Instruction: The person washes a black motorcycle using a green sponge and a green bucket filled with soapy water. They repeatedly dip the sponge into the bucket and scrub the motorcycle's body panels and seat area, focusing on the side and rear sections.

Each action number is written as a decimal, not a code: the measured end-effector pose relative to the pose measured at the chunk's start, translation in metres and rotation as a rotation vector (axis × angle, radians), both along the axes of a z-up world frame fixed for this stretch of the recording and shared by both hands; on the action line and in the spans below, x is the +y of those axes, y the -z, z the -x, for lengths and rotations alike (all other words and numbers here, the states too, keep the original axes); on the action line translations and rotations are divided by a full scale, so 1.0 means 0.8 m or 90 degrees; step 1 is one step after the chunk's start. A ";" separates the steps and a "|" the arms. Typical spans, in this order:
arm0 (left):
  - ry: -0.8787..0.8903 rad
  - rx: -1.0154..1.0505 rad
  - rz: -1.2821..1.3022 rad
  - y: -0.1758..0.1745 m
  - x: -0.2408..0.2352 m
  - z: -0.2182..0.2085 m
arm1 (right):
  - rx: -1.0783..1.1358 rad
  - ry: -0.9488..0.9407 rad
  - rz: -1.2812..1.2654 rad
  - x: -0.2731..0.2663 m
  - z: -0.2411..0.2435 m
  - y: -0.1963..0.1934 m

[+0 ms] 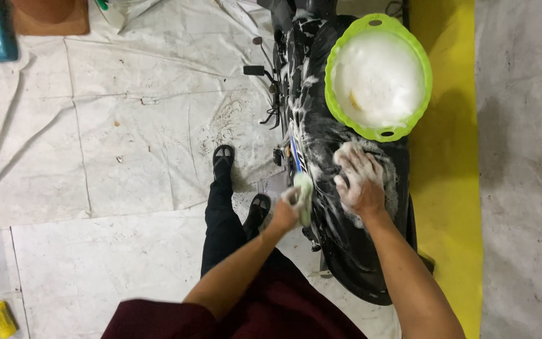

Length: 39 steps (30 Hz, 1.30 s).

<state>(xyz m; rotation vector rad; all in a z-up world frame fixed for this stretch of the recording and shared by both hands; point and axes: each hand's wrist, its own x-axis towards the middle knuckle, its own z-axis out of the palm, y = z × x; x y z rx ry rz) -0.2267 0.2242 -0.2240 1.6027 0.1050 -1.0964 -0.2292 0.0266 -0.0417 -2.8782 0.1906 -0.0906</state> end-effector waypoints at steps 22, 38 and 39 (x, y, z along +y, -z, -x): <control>-0.076 0.166 0.027 -0.016 0.006 0.045 | -0.088 0.003 -0.003 -0.005 0.014 0.020; -0.012 0.016 -0.084 -0.026 -0.047 -0.079 | -0.052 0.017 -0.002 -0.010 0.010 0.023; -0.013 0.016 -0.088 -0.024 -0.041 -0.069 | -0.052 0.015 -0.005 -0.010 0.009 0.023</control>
